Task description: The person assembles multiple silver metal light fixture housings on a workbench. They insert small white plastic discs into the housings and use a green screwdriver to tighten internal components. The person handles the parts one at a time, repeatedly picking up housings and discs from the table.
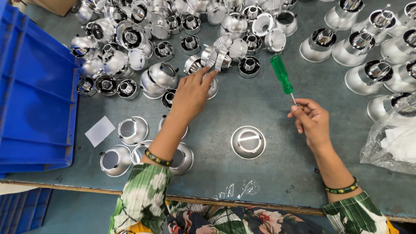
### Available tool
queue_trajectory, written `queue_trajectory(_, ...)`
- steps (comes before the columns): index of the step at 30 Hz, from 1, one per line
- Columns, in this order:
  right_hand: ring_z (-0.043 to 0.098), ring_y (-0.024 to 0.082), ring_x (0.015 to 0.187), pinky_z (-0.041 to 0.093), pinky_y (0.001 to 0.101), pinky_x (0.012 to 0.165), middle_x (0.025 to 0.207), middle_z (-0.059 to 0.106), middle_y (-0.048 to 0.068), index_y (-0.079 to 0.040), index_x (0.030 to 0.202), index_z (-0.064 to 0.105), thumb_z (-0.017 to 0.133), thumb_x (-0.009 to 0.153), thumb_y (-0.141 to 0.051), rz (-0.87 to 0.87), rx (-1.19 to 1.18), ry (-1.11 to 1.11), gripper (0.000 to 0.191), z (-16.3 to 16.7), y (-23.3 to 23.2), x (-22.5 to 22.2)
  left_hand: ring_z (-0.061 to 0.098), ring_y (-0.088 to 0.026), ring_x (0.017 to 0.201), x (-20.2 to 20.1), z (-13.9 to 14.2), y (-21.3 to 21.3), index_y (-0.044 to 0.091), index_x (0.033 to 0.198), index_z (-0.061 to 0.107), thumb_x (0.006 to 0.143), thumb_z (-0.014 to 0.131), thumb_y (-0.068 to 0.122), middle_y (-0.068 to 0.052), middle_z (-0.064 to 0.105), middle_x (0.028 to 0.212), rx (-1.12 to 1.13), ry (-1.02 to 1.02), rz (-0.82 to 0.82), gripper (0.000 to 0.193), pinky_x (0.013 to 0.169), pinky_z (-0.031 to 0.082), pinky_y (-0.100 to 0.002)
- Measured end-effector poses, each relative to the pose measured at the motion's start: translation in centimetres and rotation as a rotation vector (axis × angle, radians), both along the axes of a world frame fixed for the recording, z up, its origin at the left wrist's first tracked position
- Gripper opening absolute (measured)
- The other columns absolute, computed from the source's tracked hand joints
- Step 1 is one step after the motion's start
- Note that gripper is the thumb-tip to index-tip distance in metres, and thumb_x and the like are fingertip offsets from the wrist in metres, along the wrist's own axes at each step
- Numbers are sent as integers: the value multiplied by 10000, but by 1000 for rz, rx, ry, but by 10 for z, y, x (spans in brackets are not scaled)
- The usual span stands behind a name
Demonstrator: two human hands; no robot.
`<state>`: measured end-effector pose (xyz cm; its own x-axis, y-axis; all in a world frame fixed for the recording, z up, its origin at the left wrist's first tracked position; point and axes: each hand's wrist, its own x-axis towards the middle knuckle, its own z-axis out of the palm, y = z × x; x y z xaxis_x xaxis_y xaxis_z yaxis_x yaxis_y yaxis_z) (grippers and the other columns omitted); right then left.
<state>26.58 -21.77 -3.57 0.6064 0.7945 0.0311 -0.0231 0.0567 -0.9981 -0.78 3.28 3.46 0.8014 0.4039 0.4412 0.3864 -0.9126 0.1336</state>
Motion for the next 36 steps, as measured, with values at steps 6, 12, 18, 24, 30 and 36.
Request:
queue_trajectory(6, 448, 34, 468, 327, 201, 415, 845, 690, 89, 22, 1196, 653, 688, 970, -134, 13, -14, -2, 276, -3, 2, -1, 638, -274, 1186, 2, -7, 23, 259, 1340, 638, 947, 568, 64, -52, 619, 1384, 2, 152, 74, 444, 950, 503, -459)
queue_trajectory(12, 409, 13, 549, 327, 184, 500, 770, 553, -40, -13, 1215, 663, 742, 876, -53, 128, -54, 60, 351, -5, 1, -12, 647, -236, 1165, -4, 2, -15, 97, 1423, 514, 885, 751, 24, -99, 611, 1362, -797, -530, -81, 592, 928, 569, -403)
queue_trajectory(18, 355, 25, 630, 318, 196, 565, 785, 377, -85, -83, 1254, 549, 883, 644, -2, 511, -247, -7, 700, -1, 4, -37, 665, -231, 1087, -10, -31, -116, 59, 1460, 476, 982, 639, 111, -111, 635, 1288, -2080, -897, -147, 507, 859, 601, -366)
queue_trajectory(24, 385, 45, 615, 345, 216, 550, 761, 401, -73, -117, 1282, 539, 917, 615, -51, 573, -440, -147, 769, 13, 4, -60, 615, -299, 1188, -21, -28, -143, 9, 1487, 433, 989, 626, 215, -168, 590, 1325, -2437, -1206, -361, 572, 985, 548, -423)
queue_trajectory(30, 379, 57, 594, 335, 224, 536, 740, 442, -79, -114, 1289, 559, 912, 637, -86, 551, -457, -165, 742, 15, 6, -64, 536, -225, 1334, -12, -20, -161, 57, 1469, 424, 838, 781, 60, -78, 540, 1434, -1839, -965, -295, 725, 1135, 455, -401)
queue_trajectory(36, 395, 37, 647, 335, 223, 564, 743, 418, -78, -88, 1283, 592, 861, 684, -49, 578, -383, -120, 657, 2, 5, -61, 591, -280, 1331, -10, -17, -169, 84, 1434, 509, 710, 922, 345, -108, 609, 1395, -848, -417, 7, 873, 1121, 419, -441)
